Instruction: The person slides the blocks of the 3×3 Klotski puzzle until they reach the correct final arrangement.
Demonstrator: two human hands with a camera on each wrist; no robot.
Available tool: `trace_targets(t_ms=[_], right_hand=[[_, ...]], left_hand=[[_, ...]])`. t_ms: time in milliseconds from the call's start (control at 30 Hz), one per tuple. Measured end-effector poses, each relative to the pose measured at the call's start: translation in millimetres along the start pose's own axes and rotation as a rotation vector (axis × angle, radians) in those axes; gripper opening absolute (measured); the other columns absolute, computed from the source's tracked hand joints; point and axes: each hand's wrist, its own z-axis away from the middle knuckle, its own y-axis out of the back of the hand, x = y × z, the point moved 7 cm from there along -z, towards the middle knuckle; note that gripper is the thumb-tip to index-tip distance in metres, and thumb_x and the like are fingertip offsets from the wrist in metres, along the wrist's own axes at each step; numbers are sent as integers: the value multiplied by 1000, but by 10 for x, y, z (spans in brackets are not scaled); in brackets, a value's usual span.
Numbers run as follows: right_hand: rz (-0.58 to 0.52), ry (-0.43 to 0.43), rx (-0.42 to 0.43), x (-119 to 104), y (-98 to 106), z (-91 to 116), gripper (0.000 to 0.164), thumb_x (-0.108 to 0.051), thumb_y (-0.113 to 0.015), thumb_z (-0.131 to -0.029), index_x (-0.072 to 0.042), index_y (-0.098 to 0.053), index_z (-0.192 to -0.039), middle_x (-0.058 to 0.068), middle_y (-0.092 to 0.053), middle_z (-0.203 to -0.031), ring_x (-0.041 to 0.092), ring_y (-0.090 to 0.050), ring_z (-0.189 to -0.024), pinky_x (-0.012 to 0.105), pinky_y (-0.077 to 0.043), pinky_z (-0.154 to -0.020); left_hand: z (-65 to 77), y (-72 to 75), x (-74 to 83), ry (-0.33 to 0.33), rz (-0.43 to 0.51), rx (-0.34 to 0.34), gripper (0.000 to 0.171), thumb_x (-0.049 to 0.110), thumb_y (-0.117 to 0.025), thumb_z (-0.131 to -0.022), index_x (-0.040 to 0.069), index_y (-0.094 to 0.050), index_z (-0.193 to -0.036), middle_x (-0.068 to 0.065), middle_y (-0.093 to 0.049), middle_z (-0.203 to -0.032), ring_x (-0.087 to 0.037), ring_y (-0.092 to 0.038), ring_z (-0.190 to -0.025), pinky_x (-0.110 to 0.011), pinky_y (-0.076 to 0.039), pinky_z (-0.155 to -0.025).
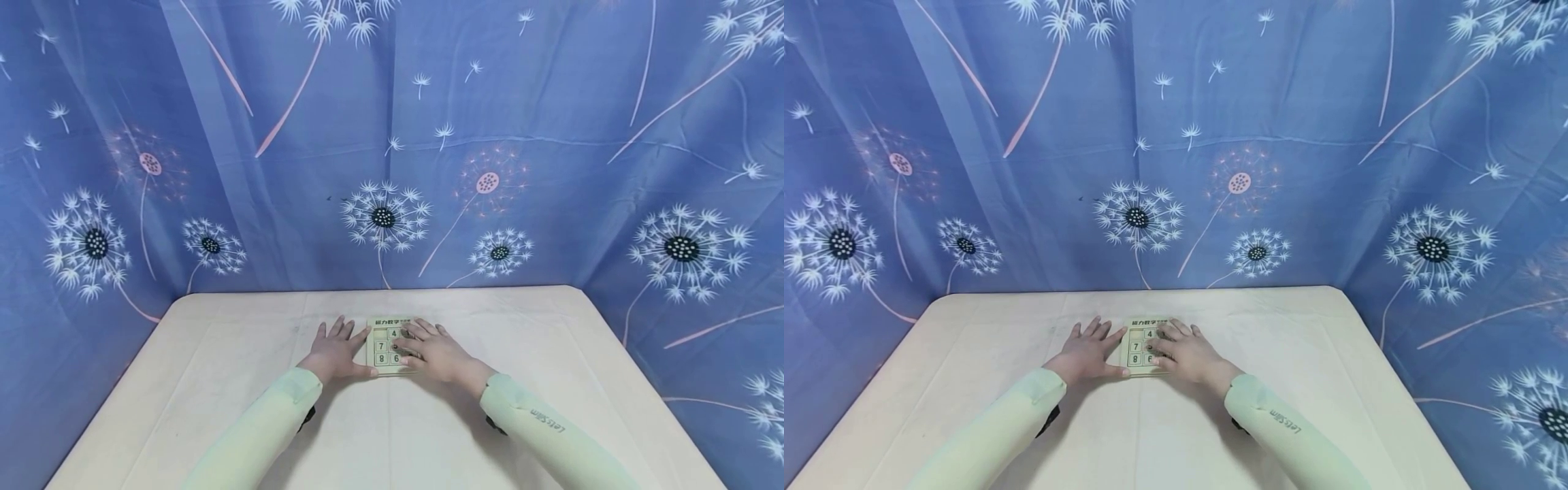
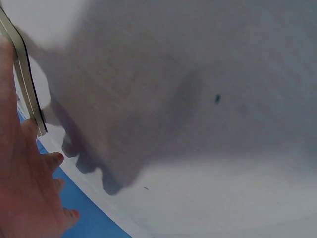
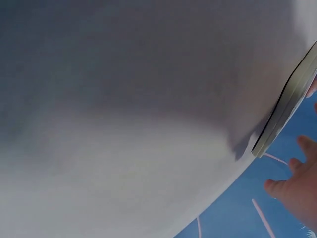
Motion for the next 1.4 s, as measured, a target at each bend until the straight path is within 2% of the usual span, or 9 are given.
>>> trace_targets(t_ms=[300, 533, 833, 1400], right_hand=[[15, -11, 12, 52, 38, -17, 52, -46, -48, -106, -22, -49, -153, 14, -32, -168, 44, -23, -158, 73, -21, -123], [19, -43, 12, 113, 53, -38, 52, -47, -48, -106, -22, -51, -152, 13, -36, -167, 44, -24, -157, 73, -23, -123], [32, -83, -16, 178, -21, -71, 53, -50, -47, -106, -26, -49, -153, 11, -33, -169, 41, -22, -159, 71, -23, -124], [25, -114, -32, 151, -70, -93, 54, -53, -47, -105, -27, -50, -152, 10, -32, -169, 39, -22, -159, 71, -22, -124]], left_hand=[[4, -6, -9, 1, 13, 1, 98, 78, -60, -85, 28, -29, -163, -16, -26, -170, -38, -13, -162, -64, -11, -130], [20, -1, -6, -4, 26, 5, 98, 77, -61, -85, 27, -30, -163, -17, -26, -170, -39, -14, -161, -65, -11, -130], [16, 6, 4, -7, 37, 3, 98, 77, -61, -85, 27, -30, -163, -17, -26, -170, -39, -13, -161, -65, -10, -130], [-4, 0, -17, -7, 52, 2, 97, 77, -62, -85, 29, -29, -163, -16, -24, -171, -38, -10, -162, -64, -6, -131]])
